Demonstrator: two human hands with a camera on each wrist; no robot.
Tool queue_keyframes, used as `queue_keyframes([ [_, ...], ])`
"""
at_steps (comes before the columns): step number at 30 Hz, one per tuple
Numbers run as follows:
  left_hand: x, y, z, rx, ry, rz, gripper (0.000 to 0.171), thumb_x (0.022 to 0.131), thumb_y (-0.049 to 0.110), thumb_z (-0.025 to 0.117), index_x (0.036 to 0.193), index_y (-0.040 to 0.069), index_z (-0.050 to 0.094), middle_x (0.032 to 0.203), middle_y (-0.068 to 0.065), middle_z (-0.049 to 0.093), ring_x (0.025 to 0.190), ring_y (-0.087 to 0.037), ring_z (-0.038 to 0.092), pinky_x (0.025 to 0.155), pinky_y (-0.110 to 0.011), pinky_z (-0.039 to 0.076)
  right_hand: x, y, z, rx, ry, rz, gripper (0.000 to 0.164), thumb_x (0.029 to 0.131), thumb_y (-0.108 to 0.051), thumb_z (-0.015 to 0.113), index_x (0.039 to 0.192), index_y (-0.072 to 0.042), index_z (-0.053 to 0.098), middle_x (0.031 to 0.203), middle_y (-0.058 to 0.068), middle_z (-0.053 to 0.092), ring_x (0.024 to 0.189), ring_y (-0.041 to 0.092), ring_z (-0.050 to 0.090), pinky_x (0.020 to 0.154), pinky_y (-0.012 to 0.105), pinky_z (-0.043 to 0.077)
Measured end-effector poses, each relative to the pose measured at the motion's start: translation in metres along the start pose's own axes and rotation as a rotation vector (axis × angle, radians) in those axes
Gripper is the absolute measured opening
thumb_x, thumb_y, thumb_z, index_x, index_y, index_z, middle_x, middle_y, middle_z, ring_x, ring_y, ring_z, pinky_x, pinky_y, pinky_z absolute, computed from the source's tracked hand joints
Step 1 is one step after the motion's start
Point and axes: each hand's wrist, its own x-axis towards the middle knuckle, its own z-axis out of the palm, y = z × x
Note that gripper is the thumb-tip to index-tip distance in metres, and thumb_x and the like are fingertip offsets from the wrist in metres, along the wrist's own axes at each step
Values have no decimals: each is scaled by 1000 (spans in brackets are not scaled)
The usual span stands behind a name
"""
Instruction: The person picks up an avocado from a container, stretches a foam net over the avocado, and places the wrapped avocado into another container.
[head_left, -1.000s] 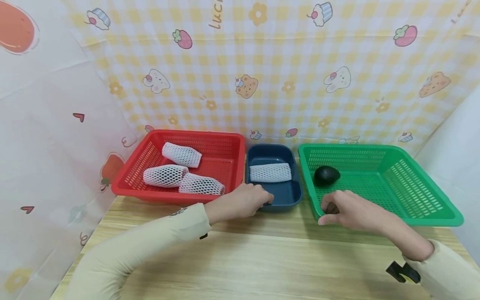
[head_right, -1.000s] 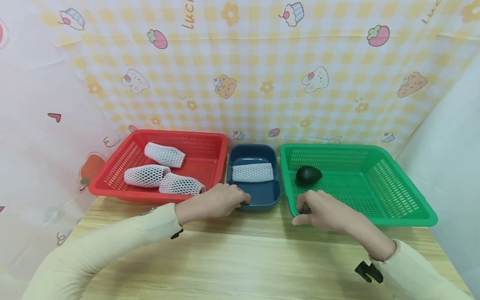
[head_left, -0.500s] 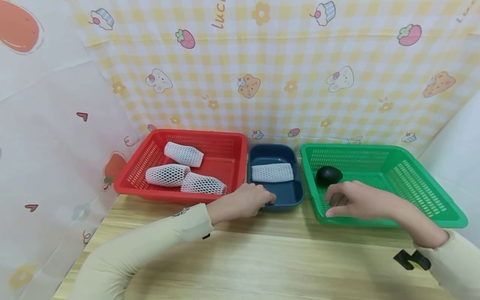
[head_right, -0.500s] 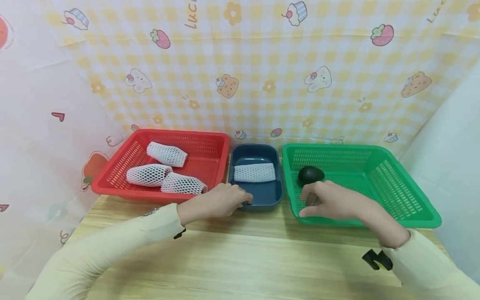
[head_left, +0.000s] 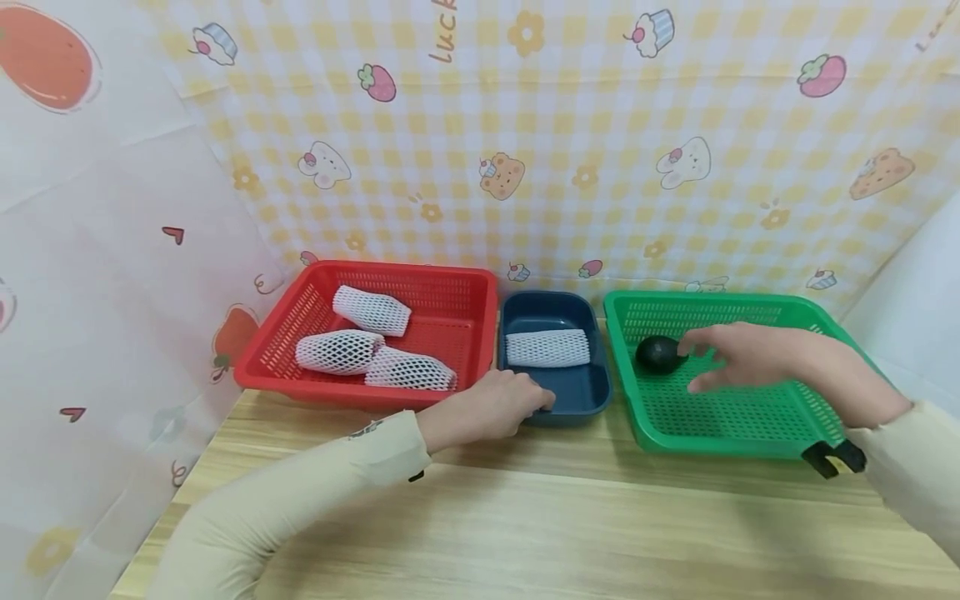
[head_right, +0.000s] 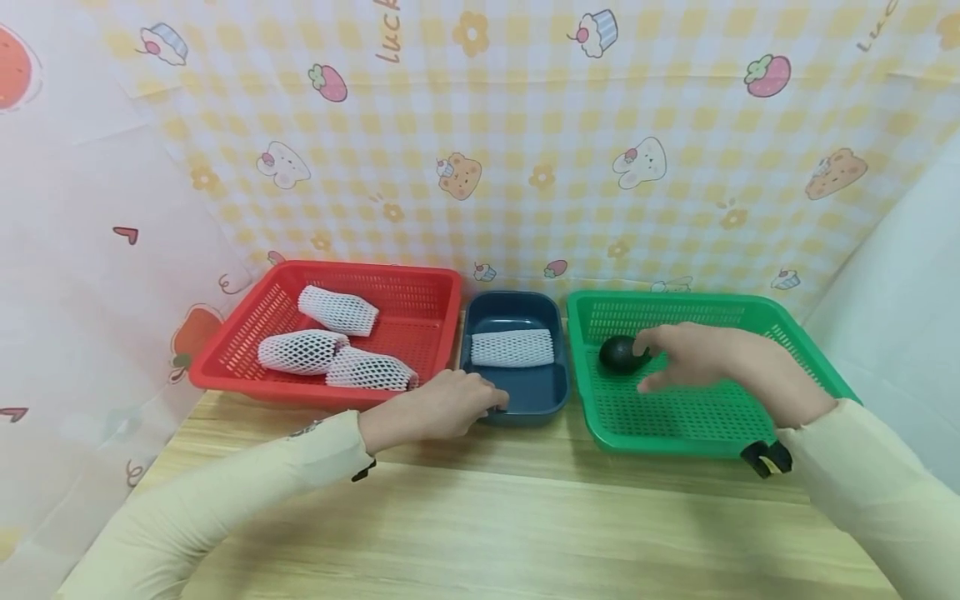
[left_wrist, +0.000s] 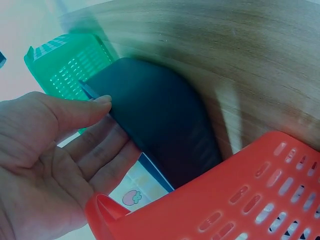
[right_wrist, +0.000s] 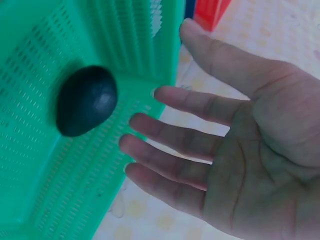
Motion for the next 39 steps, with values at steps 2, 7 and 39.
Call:
queue_keyframes([
  [2,0,0,0,4,1,-2,48,84,17,85,130,17,70,107,0,71,81,-12,63,71,-23,55,5,8,-1,-39,18,-9,64,92,-41,75,133,5,57,129,20,62,118,47,56,90,56,51],
  [7,0,1,0,3,-4,-7,48,85,16,84,131,17,70,108,0,71,81,-12,62,71,-24,55,21,24,1,-84,77,-58,60,88,-34,80,127,7,60,124,21,63,116,48,57,90,57,51],
  [39,0,4,0,27,2,-13,46,87,15,82,131,19,70,108,1,71,79,-11,61,71,-22,54,84,55,10,-115,0,-40,72,80,-15,88,137,10,52,135,33,52,121,54,50,91,60,48],
])
